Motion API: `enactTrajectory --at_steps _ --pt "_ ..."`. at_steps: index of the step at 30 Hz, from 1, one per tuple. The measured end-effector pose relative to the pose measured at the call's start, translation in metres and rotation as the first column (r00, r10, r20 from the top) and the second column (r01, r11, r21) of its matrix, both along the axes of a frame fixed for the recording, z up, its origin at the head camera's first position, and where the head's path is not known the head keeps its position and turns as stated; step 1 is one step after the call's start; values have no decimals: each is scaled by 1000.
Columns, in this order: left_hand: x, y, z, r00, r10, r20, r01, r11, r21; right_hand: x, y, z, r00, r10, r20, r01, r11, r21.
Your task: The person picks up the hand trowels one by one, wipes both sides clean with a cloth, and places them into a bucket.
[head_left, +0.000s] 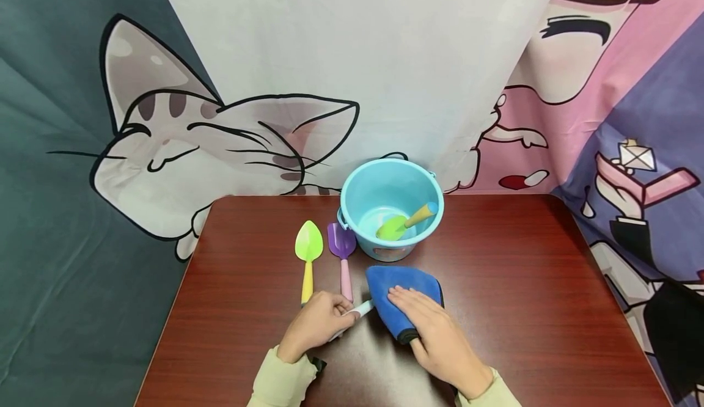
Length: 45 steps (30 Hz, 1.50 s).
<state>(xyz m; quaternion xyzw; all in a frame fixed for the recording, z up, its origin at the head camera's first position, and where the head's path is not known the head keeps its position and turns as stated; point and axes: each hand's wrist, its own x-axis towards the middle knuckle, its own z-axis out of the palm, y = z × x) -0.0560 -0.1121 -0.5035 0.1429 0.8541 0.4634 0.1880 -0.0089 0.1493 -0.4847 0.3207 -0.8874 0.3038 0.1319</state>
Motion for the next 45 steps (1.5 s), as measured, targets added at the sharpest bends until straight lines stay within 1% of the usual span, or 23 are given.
enactTrajectory --at_steps 4,10,14,18,25,31,34,38,41,45 --pt "0 2 1 1000 -11 -3 11 1000 7 -1 -3 -4 997 42 64 -47 996 74" --pt "1 4 3 1000 -21 -13 21 1000 -8 -2 -7 -11 993 67 100 -81 987 141" --pt "2 5 4 1000 -20 -20 20 1000 -15 -2 -7 -14 993 58 103 -74 984 160" --pt "3 5 6 1000 -18 -18 17 1000 -8 -3 -6 -15 994 26 108 -43 986 161" --pt "4 4 5 1000 -18 -15 17 999 -30 -5 -2 -18 992 -66 108 49 986 158" --pt "6 2 5 1000 -29 -7 29 999 -23 -8 2 -20 982 -158 106 139 976 168" --pt "6 1 5 1000 -31 -3 31 999 -13 -10 6 -19 974 -199 104 182 972 149" --pt "6 -3 3 1000 -26 17 26 1000 11 -12 16 -16 965 -252 78 243 964 104" --pt "6 -5 3 999 -19 42 18 999 35 -13 26 -12 946 -317 62 313 947 73" --pt "6 -9 5 998 -10 68 5 997 73 -13 38 -7 909 -408 80 406 913 37"
